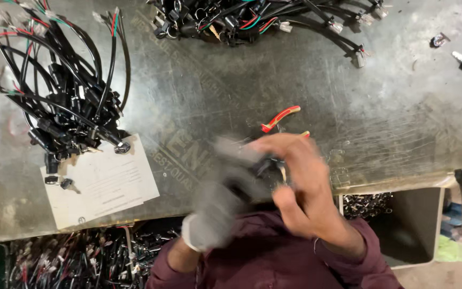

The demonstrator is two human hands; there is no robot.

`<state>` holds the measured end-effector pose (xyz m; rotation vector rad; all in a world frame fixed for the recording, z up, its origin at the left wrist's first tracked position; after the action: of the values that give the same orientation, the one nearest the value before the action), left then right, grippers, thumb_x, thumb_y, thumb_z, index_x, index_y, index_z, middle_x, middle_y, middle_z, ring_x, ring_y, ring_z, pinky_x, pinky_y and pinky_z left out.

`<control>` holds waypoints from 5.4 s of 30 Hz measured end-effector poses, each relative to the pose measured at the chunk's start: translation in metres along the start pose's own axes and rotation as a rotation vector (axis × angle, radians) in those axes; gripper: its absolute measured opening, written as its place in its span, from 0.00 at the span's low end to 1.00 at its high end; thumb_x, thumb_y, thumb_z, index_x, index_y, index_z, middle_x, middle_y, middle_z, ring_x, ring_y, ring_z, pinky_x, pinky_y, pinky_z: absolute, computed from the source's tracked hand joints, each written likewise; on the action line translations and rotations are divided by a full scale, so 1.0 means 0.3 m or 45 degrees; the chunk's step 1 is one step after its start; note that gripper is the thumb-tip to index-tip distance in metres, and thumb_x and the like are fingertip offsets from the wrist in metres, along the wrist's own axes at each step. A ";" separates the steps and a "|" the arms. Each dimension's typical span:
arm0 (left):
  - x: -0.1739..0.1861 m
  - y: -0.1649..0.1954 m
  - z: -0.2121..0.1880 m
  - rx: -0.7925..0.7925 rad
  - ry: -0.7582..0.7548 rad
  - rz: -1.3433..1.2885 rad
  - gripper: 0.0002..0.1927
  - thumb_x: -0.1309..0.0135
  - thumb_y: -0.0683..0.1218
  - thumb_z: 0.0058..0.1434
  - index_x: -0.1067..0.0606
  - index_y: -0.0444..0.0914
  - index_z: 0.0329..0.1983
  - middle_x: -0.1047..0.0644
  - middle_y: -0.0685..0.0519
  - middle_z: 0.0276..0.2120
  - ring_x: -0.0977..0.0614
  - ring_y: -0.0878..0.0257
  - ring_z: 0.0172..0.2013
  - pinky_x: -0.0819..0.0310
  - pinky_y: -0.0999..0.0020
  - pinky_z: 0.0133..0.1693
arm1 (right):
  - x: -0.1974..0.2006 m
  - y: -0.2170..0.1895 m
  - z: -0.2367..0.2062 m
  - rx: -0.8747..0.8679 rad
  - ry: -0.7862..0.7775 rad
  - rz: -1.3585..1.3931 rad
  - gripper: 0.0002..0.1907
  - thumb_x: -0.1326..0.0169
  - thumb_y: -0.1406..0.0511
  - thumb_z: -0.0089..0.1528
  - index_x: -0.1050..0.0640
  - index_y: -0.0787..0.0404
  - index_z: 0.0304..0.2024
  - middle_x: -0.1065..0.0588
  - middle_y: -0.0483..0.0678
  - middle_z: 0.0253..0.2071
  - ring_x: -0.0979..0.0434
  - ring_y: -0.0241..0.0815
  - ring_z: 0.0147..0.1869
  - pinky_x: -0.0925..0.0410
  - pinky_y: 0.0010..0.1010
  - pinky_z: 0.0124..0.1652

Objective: The person picks up a black cable from a pile on the workbench, threads its colored inner wires into a connector housing, and uses pliers to crimp and secure the connection. They repeat the process on additional cables, setting finished harnesses aside on the bench.

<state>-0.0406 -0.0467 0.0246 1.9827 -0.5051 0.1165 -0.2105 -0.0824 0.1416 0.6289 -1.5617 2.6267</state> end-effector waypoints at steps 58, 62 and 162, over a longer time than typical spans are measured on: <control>0.089 0.021 0.034 -0.234 0.328 -0.251 0.29 0.29 0.47 0.54 0.24 0.39 0.58 0.14 0.54 0.42 0.15 0.62 0.39 0.20 0.68 0.42 | -0.176 0.333 -0.173 -0.132 -0.169 0.027 0.22 0.44 0.78 0.60 0.29 0.66 0.57 0.29 0.52 0.40 0.29 0.50 0.39 0.34 0.32 0.39; 0.089 0.088 -0.002 -0.723 0.401 -0.032 0.24 0.37 0.43 0.65 0.27 0.38 0.64 0.18 0.48 0.50 0.15 0.54 0.49 0.20 0.65 0.49 | -0.203 0.353 -0.189 -0.308 -0.146 0.056 0.19 0.48 0.75 0.64 0.30 0.68 0.58 0.29 0.53 0.42 0.29 0.45 0.40 0.33 0.28 0.42; 0.109 0.052 -0.099 -0.170 -0.217 -0.333 0.40 0.45 0.46 0.66 0.45 0.38 0.79 0.19 0.51 0.40 0.17 0.65 0.33 0.20 0.71 0.40 | -0.161 0.308 -0.052 -0.003 -0.360 -0.529 0.15 0.35 0.62 0.51 0.25 0.59 0.36 0.24 0.46 0.37 0.22 0.49 0.42 0.31 0.39 0.37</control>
<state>-0.0131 -0.0362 0.0609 1.9172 -0.3477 -0.2453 -0.1916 -0.1063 0.0406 1.2192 -1.3078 2.3006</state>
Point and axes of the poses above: each hand's wrist, its own z-axis towards the middle knuckle, its own x-axis out of the back of the hand, y = z × x, the point moved 6 cm from there along z, towards the middle knuckle
